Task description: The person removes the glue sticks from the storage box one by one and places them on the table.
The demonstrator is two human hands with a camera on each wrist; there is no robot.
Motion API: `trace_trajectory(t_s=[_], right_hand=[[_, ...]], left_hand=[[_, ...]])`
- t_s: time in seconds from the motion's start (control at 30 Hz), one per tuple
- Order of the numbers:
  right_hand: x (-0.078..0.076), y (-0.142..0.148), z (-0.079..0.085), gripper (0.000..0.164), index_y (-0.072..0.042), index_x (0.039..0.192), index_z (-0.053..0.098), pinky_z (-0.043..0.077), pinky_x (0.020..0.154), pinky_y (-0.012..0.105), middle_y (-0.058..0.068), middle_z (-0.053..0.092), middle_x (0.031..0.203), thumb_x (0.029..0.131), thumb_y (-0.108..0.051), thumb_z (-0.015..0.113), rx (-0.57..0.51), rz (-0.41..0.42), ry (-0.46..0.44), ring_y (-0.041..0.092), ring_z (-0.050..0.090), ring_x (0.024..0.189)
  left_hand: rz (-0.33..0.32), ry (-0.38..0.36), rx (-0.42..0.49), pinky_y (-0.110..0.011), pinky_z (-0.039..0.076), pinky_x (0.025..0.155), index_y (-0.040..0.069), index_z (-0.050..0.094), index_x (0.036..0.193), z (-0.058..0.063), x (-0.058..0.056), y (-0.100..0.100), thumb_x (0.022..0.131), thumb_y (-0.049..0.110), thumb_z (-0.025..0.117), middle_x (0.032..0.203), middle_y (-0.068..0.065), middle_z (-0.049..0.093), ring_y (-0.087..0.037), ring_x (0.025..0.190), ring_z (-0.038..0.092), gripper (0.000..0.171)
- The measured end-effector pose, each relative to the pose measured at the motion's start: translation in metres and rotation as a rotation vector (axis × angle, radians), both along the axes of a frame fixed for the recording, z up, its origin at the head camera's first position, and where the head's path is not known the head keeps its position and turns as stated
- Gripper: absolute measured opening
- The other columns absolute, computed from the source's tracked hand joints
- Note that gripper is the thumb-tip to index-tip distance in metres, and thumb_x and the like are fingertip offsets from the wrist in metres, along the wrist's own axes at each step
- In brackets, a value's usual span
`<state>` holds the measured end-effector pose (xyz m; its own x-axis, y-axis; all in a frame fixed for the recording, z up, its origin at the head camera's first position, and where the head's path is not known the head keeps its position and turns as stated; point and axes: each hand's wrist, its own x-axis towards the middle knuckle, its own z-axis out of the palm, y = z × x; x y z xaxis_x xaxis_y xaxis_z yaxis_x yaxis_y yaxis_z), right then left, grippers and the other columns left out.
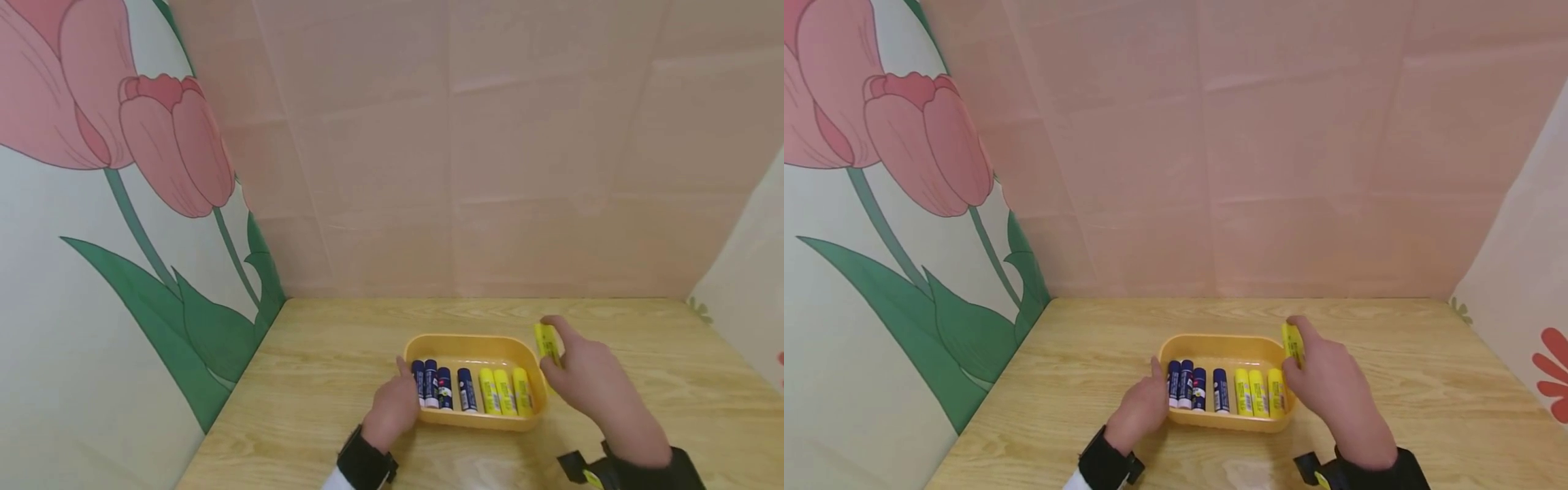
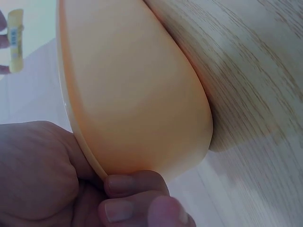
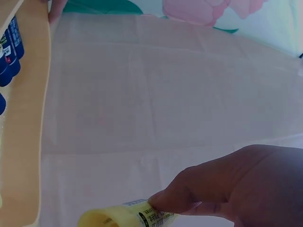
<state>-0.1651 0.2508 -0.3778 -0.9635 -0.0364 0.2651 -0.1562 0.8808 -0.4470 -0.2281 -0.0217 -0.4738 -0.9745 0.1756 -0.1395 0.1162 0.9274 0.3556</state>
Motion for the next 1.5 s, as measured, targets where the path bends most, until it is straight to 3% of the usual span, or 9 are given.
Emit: trace_trajectory(t_s=[0.37,0.73,1.1,1.33,1.5], right_hand=[[0.008,0.011,0.007,0.060,0.000,0.146,0.034,0.031,0.039,0.025,-0.004,0.046,0.051,0.093,-0.013,0.058,-0.011,-0.003,-0.035,0.011,0.034,0.042],[0.004,0.023,-0.004,0.062,0.000,0.145,0.032,0.035,0.041,0.030,-0.001,0.048,0.053,0.092,-0.017,0.057,-0.010,-0.025,-0.119,0.014,0.038,0.044],[-0.008,0.035,-0.020,0.062,0.003,0.145,0.030,0.036,0.043,0.030,0.001,0.042,0.057,0.089,-0.012,0.055,-0.010,-0.033,-0.196,0.015,0.038,0.045],[-0.022,0.046,-0.028,0.065,0.005,0.145,0.028,0.040,0.047,0.033,0.011,0.054,0.072,0.086,-0.009,0.053,-0.035,-0.075,-0.306,0.019,0.045,0.050],[-0.031,0.053,-0.036,0.065,0.006,0.144,0.026,0.042,0.050,0.034,0.016,0.056,0.081,0.087,-0.008,0.053,-0.051,-0.097,-0.373,0.020,0.048,0.053]], left_hand=[[0.019,-0.010,0.016,-0.035,0.046,0.056,-0.004,0.015,0.157,-0.002,-0.001,0.000,0.099,0.005,0.047,0.077,-0.015,0.061,-0.022,0.062,0.053,0.067],[0.011,0.009,-0.003,-0.039,0.052,0.066,-0.005,0.017,0.157,-0.006,-0.004,0.002,0.099,0.007,0.048,0.092,-0.021,0.067,-0.023,0.071,0.058,0.067],[0.013,0.006,-0.009,-0.036,0.048,0.058,-0.005,0.017,0.157,-0.003,0.001,0.000,0.097,0.004,0.050,0.084,-0.018,0.064,-0.023,0.065,0.054,0.069],[0.021,0.001,0.006,-0.038,0.050,0.064,-0.004,0.016,0.157,-0.004,-0.001,0.000,0.100,0.008,0.046,0.095,-0.021,0.067,-0.023,0.070,0.057,0.065],[0.041,-0.029,0.050,-0.037,0.046,0.057,-0.001,0.013,0.159,-0.002,0.000,-0.001,0.102,0.009,0.045,0.089,-0.018,0.064,-0.024,0.066,0.054,0.066]])
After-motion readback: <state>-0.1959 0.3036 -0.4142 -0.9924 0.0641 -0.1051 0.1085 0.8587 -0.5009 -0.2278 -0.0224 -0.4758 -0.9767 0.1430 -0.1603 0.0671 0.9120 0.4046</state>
